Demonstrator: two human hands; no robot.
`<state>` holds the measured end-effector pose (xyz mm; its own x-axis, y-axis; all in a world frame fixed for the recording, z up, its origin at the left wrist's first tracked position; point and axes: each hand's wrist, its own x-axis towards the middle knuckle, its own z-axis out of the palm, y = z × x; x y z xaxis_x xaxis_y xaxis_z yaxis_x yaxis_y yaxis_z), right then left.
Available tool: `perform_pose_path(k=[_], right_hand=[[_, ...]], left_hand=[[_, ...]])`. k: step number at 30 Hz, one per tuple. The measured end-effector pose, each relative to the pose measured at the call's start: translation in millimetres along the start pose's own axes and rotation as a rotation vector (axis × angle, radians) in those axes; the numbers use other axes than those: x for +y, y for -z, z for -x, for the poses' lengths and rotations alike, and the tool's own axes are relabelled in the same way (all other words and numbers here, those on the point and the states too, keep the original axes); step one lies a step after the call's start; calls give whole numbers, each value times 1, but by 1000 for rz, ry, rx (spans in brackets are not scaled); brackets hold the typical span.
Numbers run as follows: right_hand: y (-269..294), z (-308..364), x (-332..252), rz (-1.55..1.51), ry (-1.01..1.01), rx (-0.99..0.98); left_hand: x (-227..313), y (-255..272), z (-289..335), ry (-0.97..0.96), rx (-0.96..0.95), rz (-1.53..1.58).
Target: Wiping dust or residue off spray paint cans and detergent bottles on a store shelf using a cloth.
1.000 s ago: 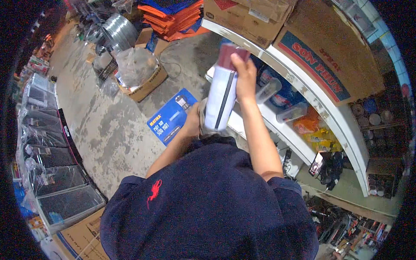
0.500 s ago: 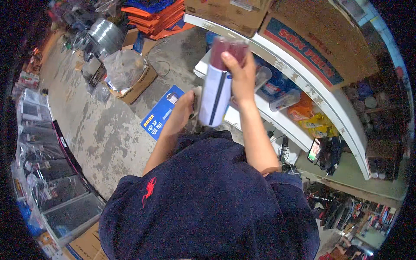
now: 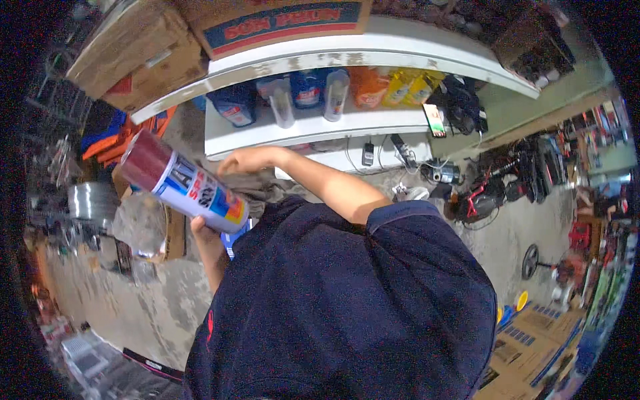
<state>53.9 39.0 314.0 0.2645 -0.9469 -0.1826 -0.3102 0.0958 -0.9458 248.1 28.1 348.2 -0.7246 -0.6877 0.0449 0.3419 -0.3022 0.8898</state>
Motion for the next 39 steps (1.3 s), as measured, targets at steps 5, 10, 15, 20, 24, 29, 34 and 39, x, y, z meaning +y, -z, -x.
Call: perform_pose_path(k=[5, 10, 15, 20, 24, 29, 34, 39], right_hand=[[1, 36, 13, -51, 14, -94], [-13, 67, 25, -401, -91, 281], [-39, 80, -45, -1158, -58, 233], [-56, 76, -21, -1426, 255, 609], [-61, 90, -1, -1364, 139, 970], [-57, 107, 10, -1282, 118, 1218], [-47, 132, 25, -808, 142, 1164], [-50, 147, 12, -175, 86, 1276]], left_hand=[[14, 0, 4, 72, -51, 36], [22, -14, -26, 160, -158, -25], [-4, -22, -46, 30, -208, -485], [-32, -56, -50, -141, -145, -543], [-40, -84, -51, -270, -210, -742], [-66, -85, -51, -100, -244, -554], [-75, -79, -45, 133, -357, -474], [-88, -95, -45, -60, -330, -432]])
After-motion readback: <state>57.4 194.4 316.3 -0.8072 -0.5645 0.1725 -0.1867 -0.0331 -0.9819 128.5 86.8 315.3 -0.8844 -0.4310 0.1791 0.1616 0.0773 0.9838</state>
